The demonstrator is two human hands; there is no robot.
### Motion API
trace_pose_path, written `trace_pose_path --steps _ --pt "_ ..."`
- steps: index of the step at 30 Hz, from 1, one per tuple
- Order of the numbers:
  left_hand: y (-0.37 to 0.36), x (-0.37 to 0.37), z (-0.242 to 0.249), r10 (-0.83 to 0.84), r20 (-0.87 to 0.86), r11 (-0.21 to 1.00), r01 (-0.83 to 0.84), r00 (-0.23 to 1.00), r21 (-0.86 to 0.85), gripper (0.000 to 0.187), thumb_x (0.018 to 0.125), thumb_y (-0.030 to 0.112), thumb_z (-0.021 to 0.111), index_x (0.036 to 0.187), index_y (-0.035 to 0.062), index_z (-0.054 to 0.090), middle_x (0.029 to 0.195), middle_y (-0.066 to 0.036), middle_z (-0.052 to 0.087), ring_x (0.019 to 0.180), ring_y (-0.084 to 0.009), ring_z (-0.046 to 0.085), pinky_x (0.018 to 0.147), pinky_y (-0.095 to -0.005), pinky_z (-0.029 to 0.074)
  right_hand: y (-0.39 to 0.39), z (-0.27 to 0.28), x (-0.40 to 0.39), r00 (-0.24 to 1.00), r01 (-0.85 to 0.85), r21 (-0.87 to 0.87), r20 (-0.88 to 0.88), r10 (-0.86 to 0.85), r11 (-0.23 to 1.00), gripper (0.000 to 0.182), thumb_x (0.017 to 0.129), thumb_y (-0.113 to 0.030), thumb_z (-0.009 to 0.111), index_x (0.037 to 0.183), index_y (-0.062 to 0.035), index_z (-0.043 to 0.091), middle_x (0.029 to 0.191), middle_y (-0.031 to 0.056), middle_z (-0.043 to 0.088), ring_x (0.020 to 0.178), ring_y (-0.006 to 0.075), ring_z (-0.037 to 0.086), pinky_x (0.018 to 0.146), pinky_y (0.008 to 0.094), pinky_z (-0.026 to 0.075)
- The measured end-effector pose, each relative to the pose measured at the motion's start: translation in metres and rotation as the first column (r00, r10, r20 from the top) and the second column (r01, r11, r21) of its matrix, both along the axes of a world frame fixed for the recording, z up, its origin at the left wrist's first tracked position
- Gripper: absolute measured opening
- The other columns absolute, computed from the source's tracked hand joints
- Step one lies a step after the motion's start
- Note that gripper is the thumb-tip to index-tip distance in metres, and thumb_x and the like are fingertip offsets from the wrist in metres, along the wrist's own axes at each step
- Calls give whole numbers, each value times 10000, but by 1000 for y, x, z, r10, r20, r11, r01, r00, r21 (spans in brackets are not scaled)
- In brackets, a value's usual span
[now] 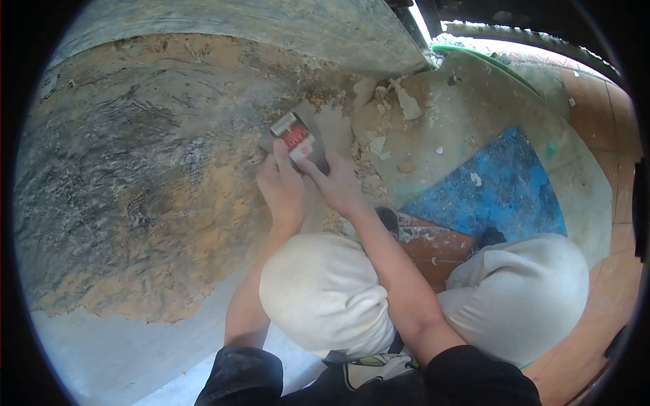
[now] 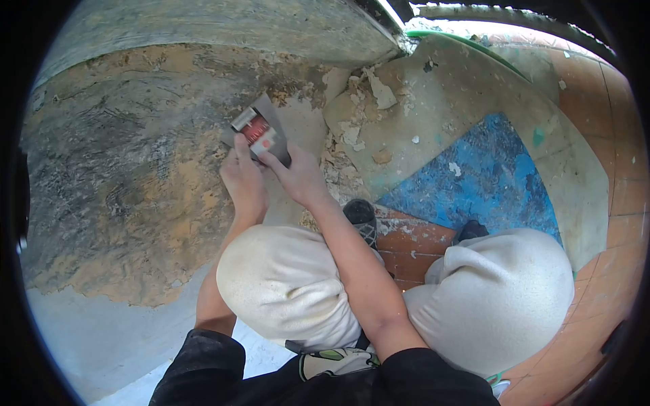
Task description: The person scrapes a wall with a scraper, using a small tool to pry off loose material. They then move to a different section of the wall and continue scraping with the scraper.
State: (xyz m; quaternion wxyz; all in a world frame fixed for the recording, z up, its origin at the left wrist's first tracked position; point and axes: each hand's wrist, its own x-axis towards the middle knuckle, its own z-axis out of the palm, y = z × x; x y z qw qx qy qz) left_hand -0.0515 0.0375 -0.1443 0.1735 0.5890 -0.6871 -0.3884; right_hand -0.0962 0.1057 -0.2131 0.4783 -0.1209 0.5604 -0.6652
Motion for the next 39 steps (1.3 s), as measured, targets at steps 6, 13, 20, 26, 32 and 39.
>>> trace_pose_path --steps 6,13,20,26,32,39 --pt "-3 -8 -9 -8 -23 993 11 1000 118 383 989 308 456 975 -38 619 856 -83 652 681 -125 607 629 -266 527 14 -27 -9 969 -37 -117 240 64 992 484 854 -419 632 1055 17 577 766 103 622 632 153 576 556 303 440" --pt "-3 -42 -6 -621 161 784 607 767 130 386 955 298 532 810 -45 633 644 -78 602 591 -133 510 571 -276 422 48 -33 -27 823 311 -226 549 -142 923 458 875 -480 591 1005 -43 561 657 8 527 484 79 471 405 225 350" --pt "59 -138 59 -954 113 292 947 278 136 314 951 203 526 826 -69 620 585 -120 534 548 -125 447 539 -295 388 73 -17 -40 687 602 -271 655 -315 751 433 923 -506 499 944 -77 549 601 3 516 446 82 480 395 226 350" --pt "111 -182 90 -990 72 123 992 123 2 272 919 164 541 825 -83 607 594 -203 534 520 -277 440 574 -339 426 90 21 -63 703 676 -550 681 -206 490 376 955 -438 463 1037 -75 510 791 57 568 646 129 571 531 248 448" --pt "125 -164 94 -982 124 74 895 142 -441 242 926 147 513 1100 -7 579 977 -193 623 830 -346 629 709 -388 488 73 71 -71 473 815 -454 160 -867 361 202 932 -153 492 1112 -63 487 1097 83 508 997 174 521 842 297 420" --pt "96 -176 89 -900 290 46 731 327 -681 316 947 261 509 1148 28 580 1103 -183 618 1028 -358 595 853 -402 478 9 7 -92 263 840 -411 -265 -928 355 265 940 -219 456 1107 -28 533 909 65 561 811 204 576 667 322 471"
